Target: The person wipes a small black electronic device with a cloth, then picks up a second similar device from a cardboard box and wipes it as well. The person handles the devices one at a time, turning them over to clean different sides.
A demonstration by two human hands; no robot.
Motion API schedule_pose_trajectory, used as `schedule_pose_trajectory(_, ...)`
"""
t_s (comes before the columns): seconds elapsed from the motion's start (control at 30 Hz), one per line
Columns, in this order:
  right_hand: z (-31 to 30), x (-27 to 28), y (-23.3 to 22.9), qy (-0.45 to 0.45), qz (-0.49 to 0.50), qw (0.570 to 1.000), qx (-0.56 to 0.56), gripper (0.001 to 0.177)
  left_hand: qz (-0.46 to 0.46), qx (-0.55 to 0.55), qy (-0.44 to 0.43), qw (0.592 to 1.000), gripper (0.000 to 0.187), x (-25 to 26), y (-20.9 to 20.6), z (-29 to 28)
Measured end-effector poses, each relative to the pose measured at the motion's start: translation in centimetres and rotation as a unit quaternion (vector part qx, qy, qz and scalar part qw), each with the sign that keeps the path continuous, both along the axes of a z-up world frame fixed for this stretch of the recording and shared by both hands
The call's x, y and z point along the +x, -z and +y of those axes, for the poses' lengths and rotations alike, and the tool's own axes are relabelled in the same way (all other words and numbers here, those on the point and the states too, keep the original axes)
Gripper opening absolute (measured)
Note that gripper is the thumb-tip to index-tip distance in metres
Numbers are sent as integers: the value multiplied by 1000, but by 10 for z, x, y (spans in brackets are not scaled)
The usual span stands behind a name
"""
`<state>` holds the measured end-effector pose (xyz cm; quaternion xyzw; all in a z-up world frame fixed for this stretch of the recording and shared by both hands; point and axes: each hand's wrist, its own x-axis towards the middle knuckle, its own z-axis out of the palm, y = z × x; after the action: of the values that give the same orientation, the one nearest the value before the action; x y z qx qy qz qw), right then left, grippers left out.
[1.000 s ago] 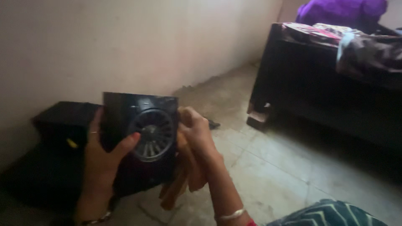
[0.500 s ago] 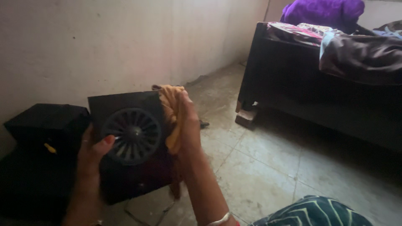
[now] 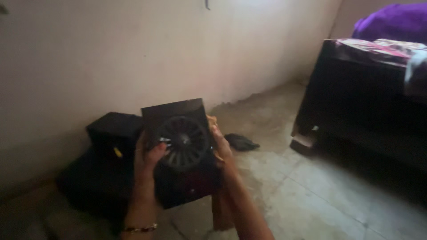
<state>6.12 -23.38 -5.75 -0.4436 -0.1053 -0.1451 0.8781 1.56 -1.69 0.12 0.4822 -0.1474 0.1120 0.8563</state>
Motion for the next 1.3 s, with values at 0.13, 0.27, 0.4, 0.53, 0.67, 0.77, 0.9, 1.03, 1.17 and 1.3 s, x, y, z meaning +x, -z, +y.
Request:
schedule_pose_trajectory(0.13,26,-18,45,73,-97,974,-193,51,11,54,-38,998,95,-33,-14,13)
schedule_pose_trajectory(0.27,55,-46,48,-102,91,985,103,50,-120,120,-49,984,104,-43,-30,24)
schedule_pose_trajectory(0.4,62,-65,20,-163,-37,977,133,43,-236,334,-162,898,111,-43,-32,36)
schedule_pose_trajectory(0.53,54,-76,-36,-117,10,980,162,36,-239,467,-187,831,116,-36,-31,42)
schedule_pose_trajectory(0.67,42,-104,-93,8,31,992,120,39,-251,417,-152,860,113,-36,-26,38)
schedule_pose_trajectory(0.77,35,-119,-121,19,11,994,103,43,-258,350,-119,893,109,-38,-20,28)
schedule_pose_trajectory(0.9,35,-122,-130,9,-24,991,133,43,-251,315,-119,908,107,-41,-13,15)
schedule_pose_trajectory(1.03,38,-117,-120,-3,-21,996,86,43,-272,289,-158,904,102,-45,-7,14)
schedule_pose_trajectory(1.17,47,-110,-106,-37,-38,997,55,38,-237,179,-90,951,100,-47,-6,17)
schedule_pose_trajectory(1.3,63,-104,-84,104,-89,964,-229,36,-203,58,-19,977,98,-37,-1,24)
